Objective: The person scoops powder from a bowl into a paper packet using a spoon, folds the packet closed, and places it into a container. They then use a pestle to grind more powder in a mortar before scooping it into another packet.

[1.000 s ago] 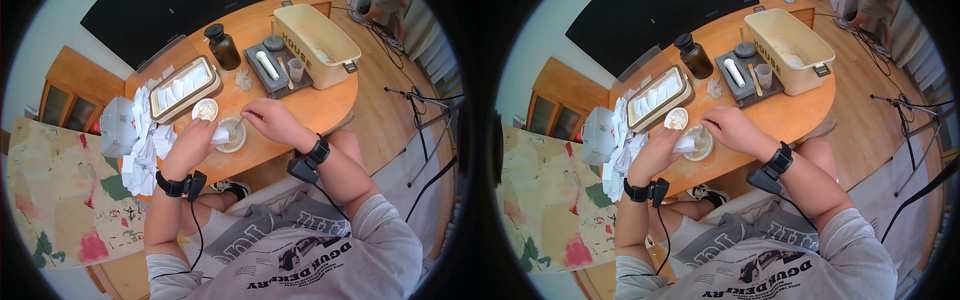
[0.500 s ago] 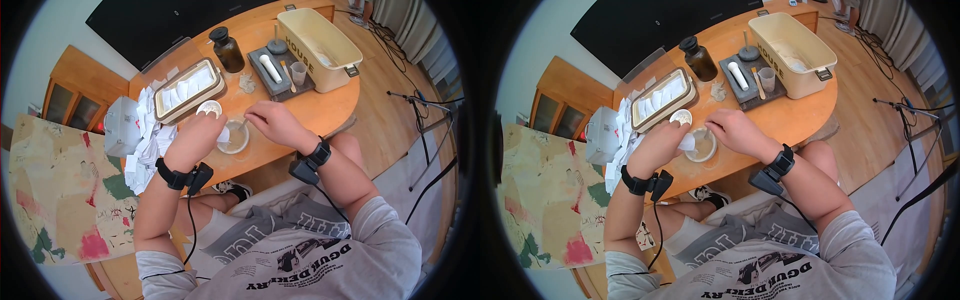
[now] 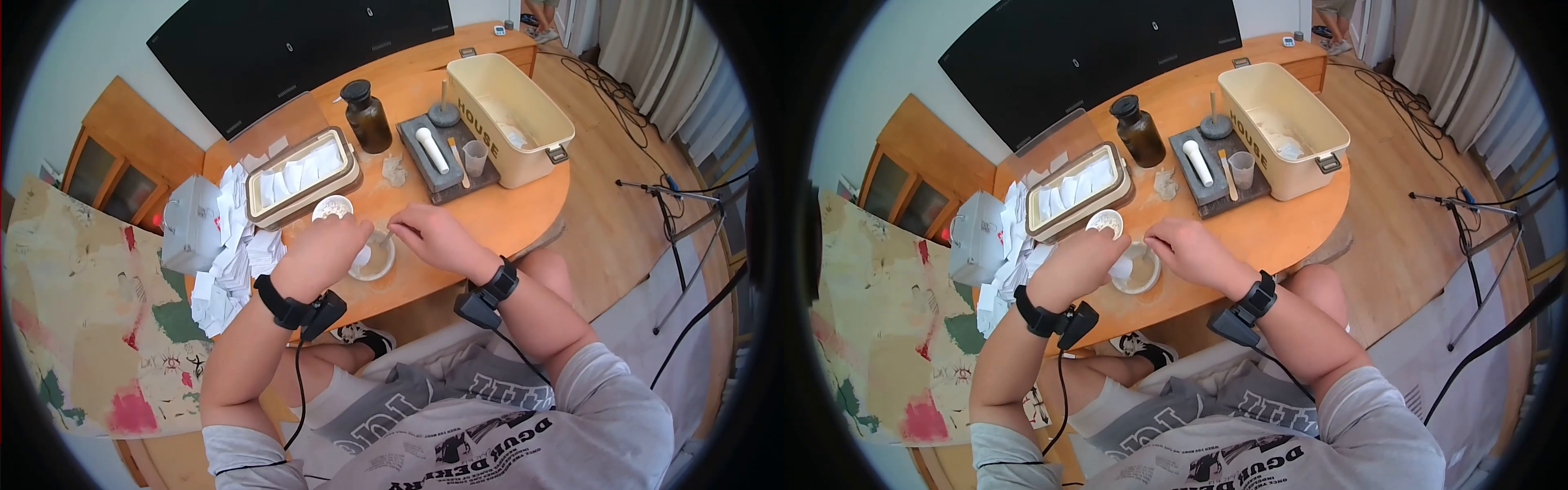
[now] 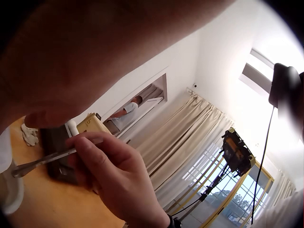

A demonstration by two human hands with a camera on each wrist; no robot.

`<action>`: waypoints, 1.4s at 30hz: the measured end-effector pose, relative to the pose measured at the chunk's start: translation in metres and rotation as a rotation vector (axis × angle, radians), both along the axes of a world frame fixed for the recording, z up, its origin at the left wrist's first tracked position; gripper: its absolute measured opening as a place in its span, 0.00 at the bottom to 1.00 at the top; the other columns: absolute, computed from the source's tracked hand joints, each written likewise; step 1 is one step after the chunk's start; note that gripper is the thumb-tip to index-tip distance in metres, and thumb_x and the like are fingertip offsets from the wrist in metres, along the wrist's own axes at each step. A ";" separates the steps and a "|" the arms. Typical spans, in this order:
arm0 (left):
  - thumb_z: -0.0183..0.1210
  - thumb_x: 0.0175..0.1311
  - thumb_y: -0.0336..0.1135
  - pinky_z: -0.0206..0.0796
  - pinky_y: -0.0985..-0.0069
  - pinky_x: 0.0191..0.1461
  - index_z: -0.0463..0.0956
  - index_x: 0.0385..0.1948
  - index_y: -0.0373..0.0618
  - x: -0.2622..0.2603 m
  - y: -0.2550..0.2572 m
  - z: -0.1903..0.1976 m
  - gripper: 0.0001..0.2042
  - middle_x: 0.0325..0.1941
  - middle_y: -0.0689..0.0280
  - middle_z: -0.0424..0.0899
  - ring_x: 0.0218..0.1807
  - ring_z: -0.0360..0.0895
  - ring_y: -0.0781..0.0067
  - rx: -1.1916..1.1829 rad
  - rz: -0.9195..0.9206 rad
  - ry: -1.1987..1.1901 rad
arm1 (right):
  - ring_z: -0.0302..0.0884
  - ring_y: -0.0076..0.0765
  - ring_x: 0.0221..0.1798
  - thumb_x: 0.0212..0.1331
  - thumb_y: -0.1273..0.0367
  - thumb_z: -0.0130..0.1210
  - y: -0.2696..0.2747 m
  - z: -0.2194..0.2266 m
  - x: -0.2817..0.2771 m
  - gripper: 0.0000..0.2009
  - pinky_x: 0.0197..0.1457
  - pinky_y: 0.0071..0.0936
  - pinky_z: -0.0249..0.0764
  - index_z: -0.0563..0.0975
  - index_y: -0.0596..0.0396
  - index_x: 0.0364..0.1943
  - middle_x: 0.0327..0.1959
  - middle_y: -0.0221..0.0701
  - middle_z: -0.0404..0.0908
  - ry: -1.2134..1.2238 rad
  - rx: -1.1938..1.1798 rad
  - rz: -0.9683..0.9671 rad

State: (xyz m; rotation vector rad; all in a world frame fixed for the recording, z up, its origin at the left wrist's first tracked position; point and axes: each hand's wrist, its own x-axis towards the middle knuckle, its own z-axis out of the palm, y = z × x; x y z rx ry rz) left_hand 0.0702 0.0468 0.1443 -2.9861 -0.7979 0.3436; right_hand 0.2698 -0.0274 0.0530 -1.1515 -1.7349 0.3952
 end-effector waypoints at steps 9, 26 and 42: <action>0.70 0.46 0.26 0.74 0.57 0.50 0.73 0.45 0.41 -0.006 0.003 -0.001 0.22 0.43 0.52 0.80 0.47 0.80 0.46 -0.028 0.026 0.004 | 0.79 0.53 0.37 0.64 0.71 0.59 -0.002 0.001 0.000 0.06 0.41 0.41 0.75 0.81 0.60 0.37 0.33 0.43 0.81 -0.019 -0.010 0.005; 0.72 0.51 0.33 0.69 0.61 0.61 0.72 0.58 0.38 -0.070 0.012 -0.042 0.30 0.52 0.48 0.81 0.57 0.76 0.45 -0.286 0.291 -0.523 | 0.80 0.53 0.39 0.65 0.70 0.57 -0.003 -0.002 0.000 0.07 0.43 0.40 0.76 0.81 0.61 0.38 0.34 0.44 0.82 0.010 -0.069 -0.005; 0.69 0.56 0.32 0.65 0.63 0.66 0.69 0.62 0.40 -0.111 -0.001 -0.109 0.30 0.60 0.52 0.76 0.62 0.74 0.50 -0.129 0.441 -1.095 | 0.76 0.22 0.29 0.69 0.72 0.56 0.003 -0.009 -0.020 0.06 0.33 0.20 0.72 0.81 0.62 0.39 0.32 0.31 0.79 0.223 -0.346 -0.097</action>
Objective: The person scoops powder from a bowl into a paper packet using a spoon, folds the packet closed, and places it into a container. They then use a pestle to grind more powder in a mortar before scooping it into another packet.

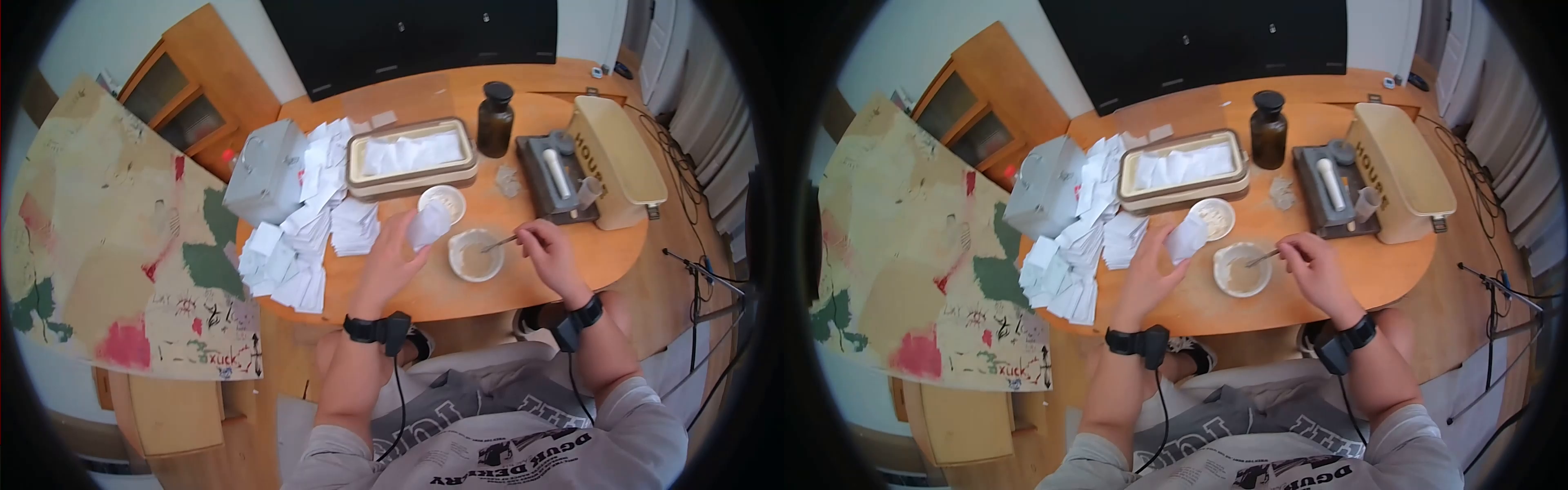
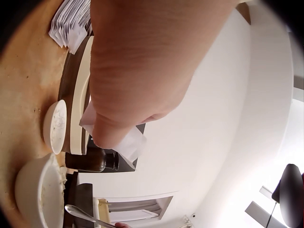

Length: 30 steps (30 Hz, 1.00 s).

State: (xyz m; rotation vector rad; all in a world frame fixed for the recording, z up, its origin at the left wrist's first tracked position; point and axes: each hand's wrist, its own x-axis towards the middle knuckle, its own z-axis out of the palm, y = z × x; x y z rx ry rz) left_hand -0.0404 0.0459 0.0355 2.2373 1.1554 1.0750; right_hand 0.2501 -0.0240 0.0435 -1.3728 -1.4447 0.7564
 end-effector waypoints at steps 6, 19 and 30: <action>0.68 0.55 0.30 0.66 0.60 0.64 0.71 0.59 0.39 -0.036 0.026 -0.013 0.27 0.57 0.52 0.77 0.60 0.74 0.48 0.107 0.271 0.068 | 0.76 0.22 0.29 0.69 0.72 0.55 -0.003 0.006 -0.003 0.06 0.33 0.20 0.71 0.80 0.62 0.40 0.32 0.31 0.79 0.016 -0.022 0.023; 0.58 0.70 0.42 0.62 0.53 0.69 0.73 0.55 0.41 -0.069 0.063 -0.016 0.19 0.56 0.57 0.76 0.61 0.71 0.54 -0.334 0.291 -0.892 | 0.76 0.23 0.28 0.69 0.72 0.55 -0.005 0.001 0.002 0.06 0.32 0.21 0.71 0.81 0.62 0.40 0.31 0.32 0.79 -0.038 0.005 0.024; 0.41 0.76 0.56 0.54 0.44 0.67 0.69 0.32 0.43 -0.030 0.009 0.043 0.23 0.33 0.63 0.67 0.37 0.63 0.65 -0.312 -0.529 -1.378 | 0.77 0.27 0.28 0.68 0.72 0.57 -0.005 0.001 0.002 0.06 0.31 0.23 0.71 0.81 0.60 0.39 0.30 0.33 0.81 -0.083 0.060 0.015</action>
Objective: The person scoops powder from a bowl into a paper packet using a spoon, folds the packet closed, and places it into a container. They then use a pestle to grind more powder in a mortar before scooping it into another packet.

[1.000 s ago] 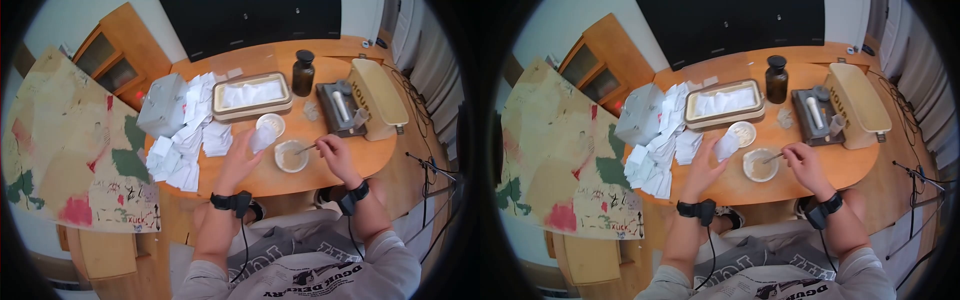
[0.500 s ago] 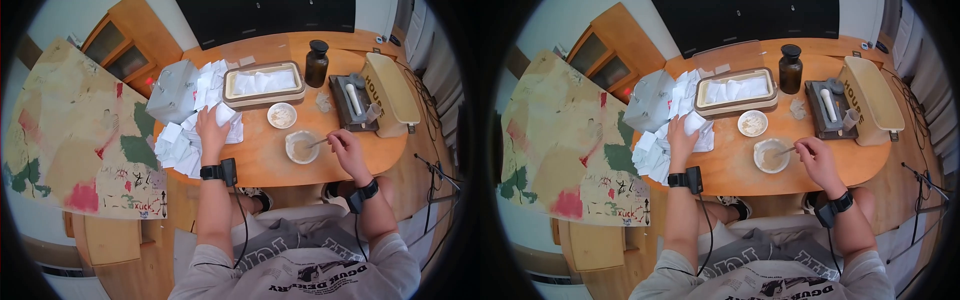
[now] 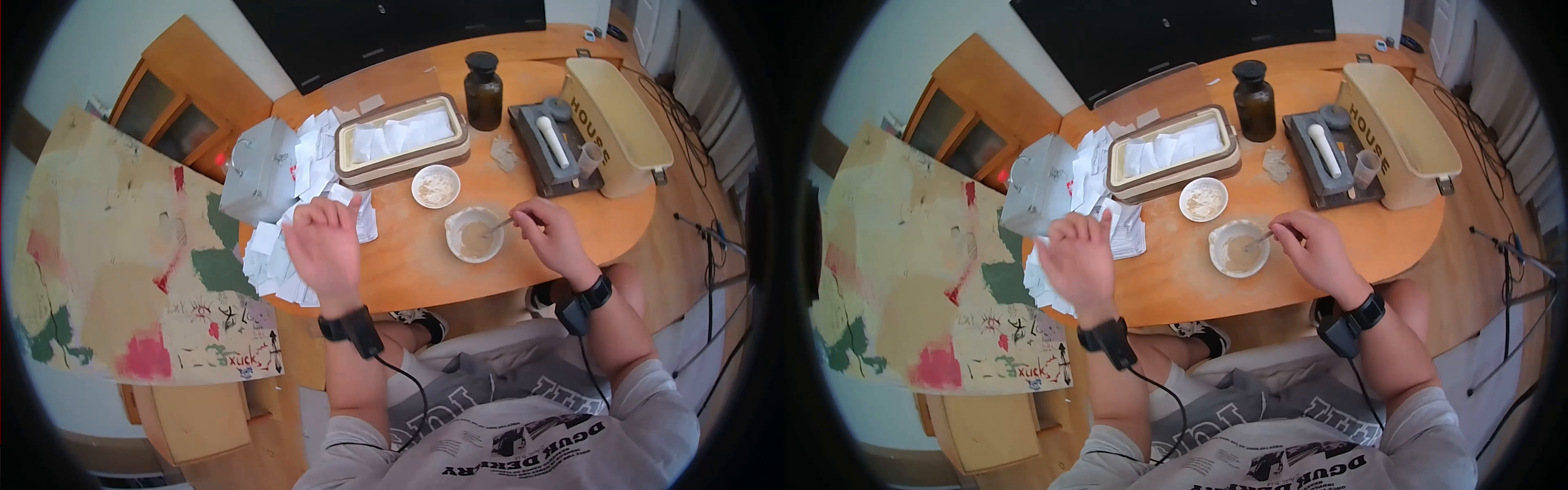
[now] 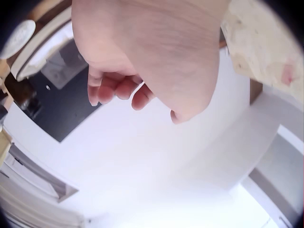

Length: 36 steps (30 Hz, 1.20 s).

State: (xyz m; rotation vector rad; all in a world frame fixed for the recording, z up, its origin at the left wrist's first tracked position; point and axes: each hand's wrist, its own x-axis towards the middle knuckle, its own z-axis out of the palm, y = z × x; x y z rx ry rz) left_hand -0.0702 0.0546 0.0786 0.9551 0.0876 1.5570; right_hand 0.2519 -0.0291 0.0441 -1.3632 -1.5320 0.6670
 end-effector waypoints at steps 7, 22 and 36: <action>0.48 0.71 0.63 0.71 0.63 0.32 0.61 0.17 0.49 0.062 -0.121 0.110 0.28 0.22 0.65 0.67 0.24 0.69 0.65 0.823 -0.457 -0.070 | 0.76 0.24 0.30 0.68 0.72 0.56 -0.001 0.000 -0.005 0.06 0.34 0.21 0.72 0.81 0.62 0.39 0.30 0.32 0.80 0.046 -0.074 -0.003; 0.37 0.81 0.41 0.78 0.63 0.56 0.68 0.16 0.49 0.049 -0.183 0.123 0.25 0.22 0.64 0.71 0.29 0.76 0.66 0.474 -0.258 -0.088 | 0.72 0.18 0.29 0.71 0.71 0.54 0.001 -0.014 -0.005 0.07 0.33 0.17 0.69 0.79 0.61 0.42 0.32 0.27 0.78 0.026 -0.083 0.041; 0.40 0.78 0.53 0.67 0.50 0.65 0.59 0.18 0.47 0.081 -0.079 0.074 0.26 0.15 0.69 0.59 0.16 0.54 0.74 -0.146 -0.201 -0.097 | 0.79 0.36 0.32 0.65 0.73 0.57 0.000 -0.006 -0.004 0.05 0.36 0.28 0.74 0.81 0.62 0.39 0.32 0.38 0.81 -0.054 0.016 0.023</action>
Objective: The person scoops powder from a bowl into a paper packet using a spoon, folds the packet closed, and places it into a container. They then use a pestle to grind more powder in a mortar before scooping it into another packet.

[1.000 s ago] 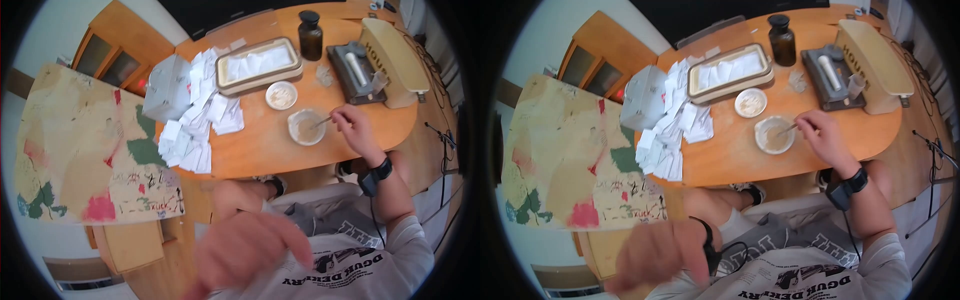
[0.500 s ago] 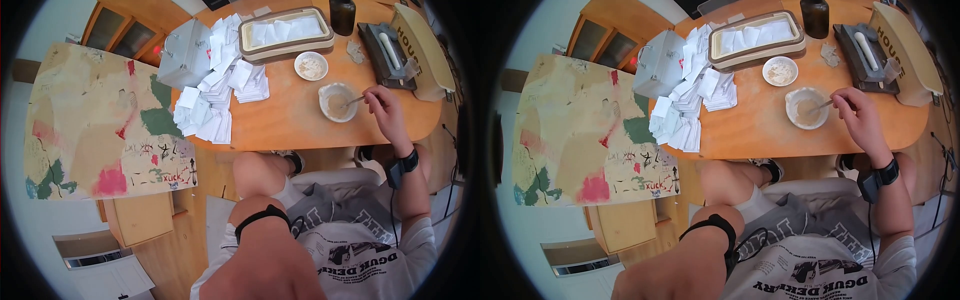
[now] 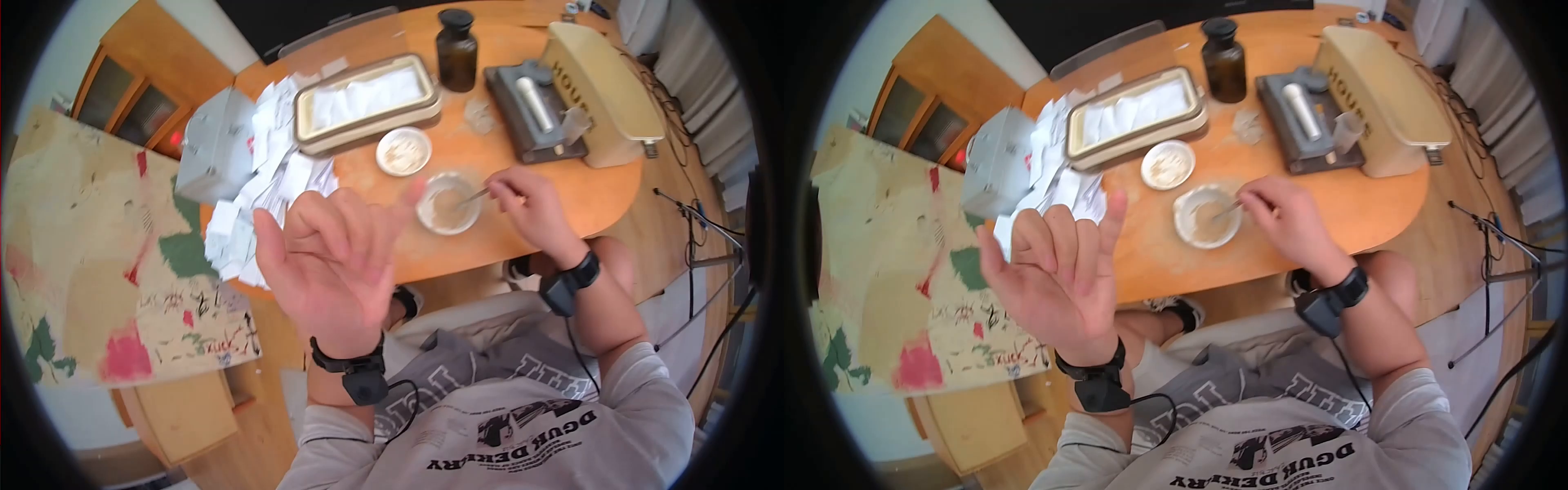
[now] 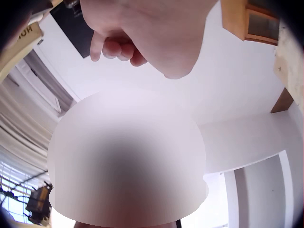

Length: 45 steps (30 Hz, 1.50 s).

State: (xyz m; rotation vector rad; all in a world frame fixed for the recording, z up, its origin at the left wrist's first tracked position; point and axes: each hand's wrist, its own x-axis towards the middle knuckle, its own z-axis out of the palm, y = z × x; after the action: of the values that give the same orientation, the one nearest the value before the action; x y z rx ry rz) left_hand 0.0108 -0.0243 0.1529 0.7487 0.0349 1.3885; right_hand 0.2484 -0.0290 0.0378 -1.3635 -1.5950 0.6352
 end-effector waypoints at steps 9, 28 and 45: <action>0.38 0.79 0.50 0.63 0.50 0.66 0.61 0.20 0.45 0.000 0.022 -0.025 0.25 0.17 0.68 0.59 0.18 0.54 0.75 -0.084 0.069 0.143 | 0.77 0.36 0.30 0.65 0.72 0.57 -0.003 0.008 0.002 0.06 0.35 0.29 0.74 0.82 0.62 0.39 0.32 0.39 0.81 0.010 -0.014 0.010; 0.70 0.50 0.44 0.72 0.65 0.58 0.74 0.53 0.24 -0.056 0.303 -0.109 0.33 0.52 0.39 0.82 0.55 0.82 0.47 0.203 0.494 2.237 | 0.79 0.47 0.33 0.63 0.72 0.59 0.000 0.008 0.006 0.04 0.37 0.36 0.75 0.81 0.59 0.37 0.31 0.40 0.81 -0.051 0.198 0.064; 0.72 0.49 0.38 0.74 0.66 0.55 0.78 0.53 0.34 -0.062 0.302 -0.119 0.28 0.46 0.50 0.86 0.48 0.84 0.52 0.243 0.599 1.891 | 0.79 0.52 0.38 0.65 0.71 0.56 -0.002 0.009 0.010 0.06 0.43 0.41 0.76 0.80 0.60 0.37 0.33 0.43 0.81 -0.026 0.152 0.100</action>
State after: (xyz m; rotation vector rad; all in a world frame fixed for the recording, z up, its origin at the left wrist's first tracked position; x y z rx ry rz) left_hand -0.0512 0.2777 0.0337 2.1152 1.6703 0.7048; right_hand 0.2586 -0.0314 0.0467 -1.1916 -1.7047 0.5455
